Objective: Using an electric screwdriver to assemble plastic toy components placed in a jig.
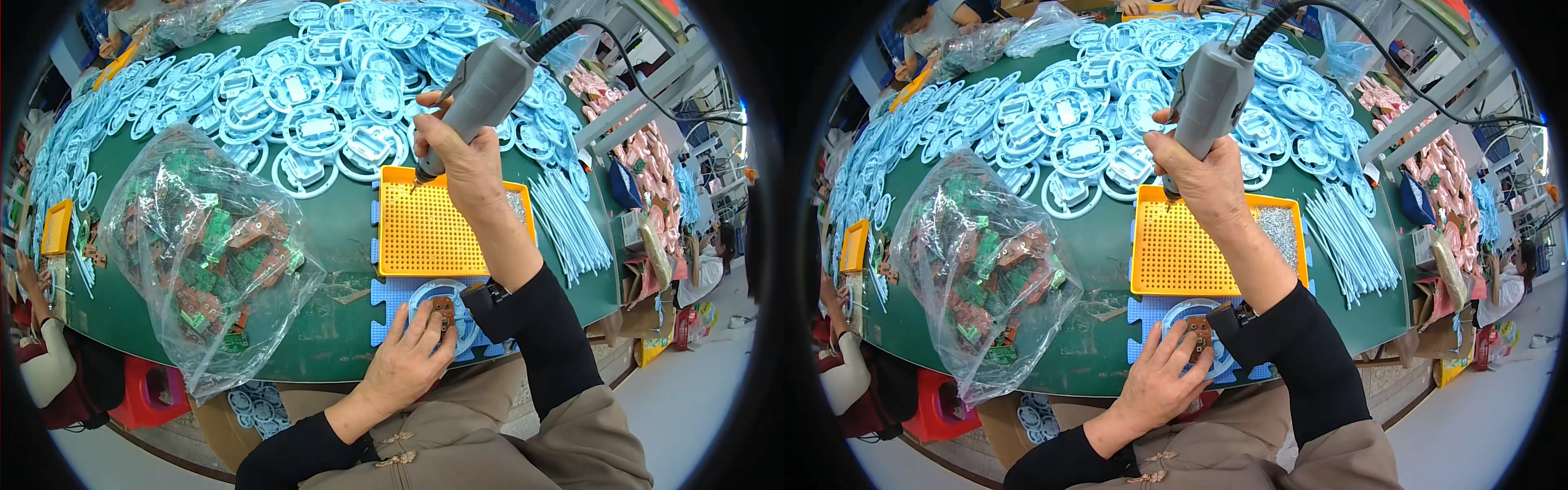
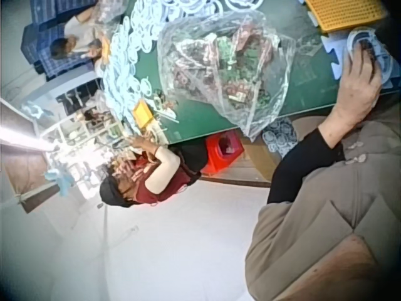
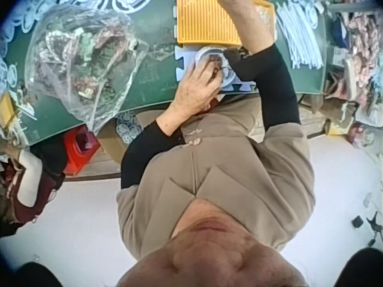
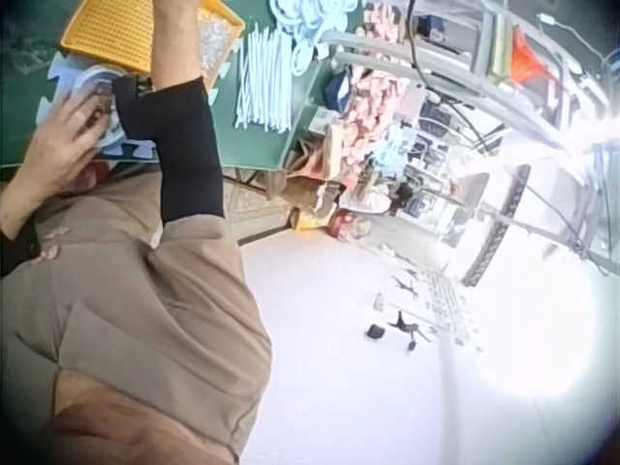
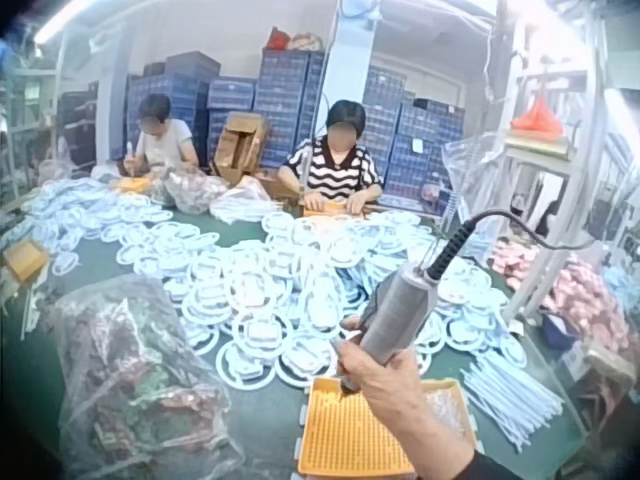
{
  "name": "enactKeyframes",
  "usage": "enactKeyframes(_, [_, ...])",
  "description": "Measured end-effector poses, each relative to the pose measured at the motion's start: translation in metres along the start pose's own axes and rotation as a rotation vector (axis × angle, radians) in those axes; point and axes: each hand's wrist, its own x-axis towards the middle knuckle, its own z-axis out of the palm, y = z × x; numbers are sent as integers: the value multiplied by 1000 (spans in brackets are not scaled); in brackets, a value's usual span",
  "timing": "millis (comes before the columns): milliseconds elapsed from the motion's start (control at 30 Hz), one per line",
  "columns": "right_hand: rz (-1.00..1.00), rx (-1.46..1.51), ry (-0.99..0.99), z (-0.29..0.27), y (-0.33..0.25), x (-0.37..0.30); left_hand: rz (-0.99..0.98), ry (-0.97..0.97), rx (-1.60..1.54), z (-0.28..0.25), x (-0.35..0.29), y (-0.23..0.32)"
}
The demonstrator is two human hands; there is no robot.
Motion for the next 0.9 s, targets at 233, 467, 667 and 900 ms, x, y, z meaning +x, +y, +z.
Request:
enactKeyframes(233, [-49,55,44,-5,20,2,-3,-22,2,1,0,-1])
enactKeyframes(467, [-45,91,46,-6,28,4,-1,-44,26,1,-1,-2])
enactKeyframes(667, [-28,137,36,-4,30,1,3,-39,21,1,-3,0])
enactKeyframes(900, [-164,51,-20,-12,-12,-10,22,-10,7,5,-1,-1])
